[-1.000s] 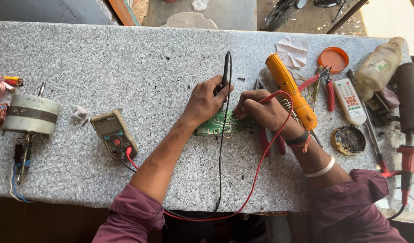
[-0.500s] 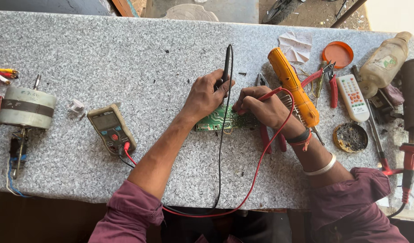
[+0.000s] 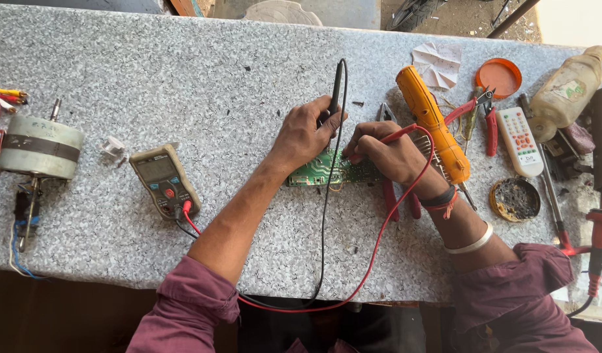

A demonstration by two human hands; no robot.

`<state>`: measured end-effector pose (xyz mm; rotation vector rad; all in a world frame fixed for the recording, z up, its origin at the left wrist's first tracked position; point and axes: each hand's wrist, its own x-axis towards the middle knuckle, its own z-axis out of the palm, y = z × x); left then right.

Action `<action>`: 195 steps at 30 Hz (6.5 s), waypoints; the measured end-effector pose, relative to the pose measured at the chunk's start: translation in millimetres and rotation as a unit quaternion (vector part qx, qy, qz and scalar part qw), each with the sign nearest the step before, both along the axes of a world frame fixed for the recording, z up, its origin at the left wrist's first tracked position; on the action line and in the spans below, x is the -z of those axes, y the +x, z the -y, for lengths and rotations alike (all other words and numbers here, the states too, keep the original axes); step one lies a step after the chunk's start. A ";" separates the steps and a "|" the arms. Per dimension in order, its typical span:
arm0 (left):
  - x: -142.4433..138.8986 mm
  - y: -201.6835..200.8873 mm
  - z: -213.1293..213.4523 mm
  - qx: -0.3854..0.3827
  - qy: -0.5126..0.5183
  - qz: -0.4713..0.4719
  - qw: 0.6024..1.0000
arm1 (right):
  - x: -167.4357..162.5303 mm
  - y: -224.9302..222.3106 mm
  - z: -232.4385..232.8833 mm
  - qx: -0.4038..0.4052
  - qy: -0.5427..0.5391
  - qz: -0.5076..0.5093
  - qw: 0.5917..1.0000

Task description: The person holds a green circuit board and uses a soldering iron to reflow solder on several points. They then switch to a multimeter and probe multiple test points on the board to check continuity or voltage. The board remains on the workbench throughout.

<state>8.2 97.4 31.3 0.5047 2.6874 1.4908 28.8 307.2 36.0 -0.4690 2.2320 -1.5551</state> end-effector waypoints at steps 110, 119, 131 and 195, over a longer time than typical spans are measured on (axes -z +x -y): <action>-5.8 2.2 -5.0 -0.009 -0.019 -0.007 1.000 | -8.3 15.6 2.1 -0.038 0.000 -0.082 0.996; -7.2 0.9 -6.2 0.003 -0.025 0.003 1.000 | -6.2 14.9 -1.1 0.068 -0.091 -0.099 0.989; -4.8 1.2 -6.6 0.008 -0.033 -0.022 0.999 | -19.1 18.5 -0.4 -0.014 0.046 -0.098 0.994; -19.5 21.5 -23.5 -0.001 -0.155 -0.064 0.986 | -25.8 28.2 -6.0 -0.078 0.068 -0.099 0.990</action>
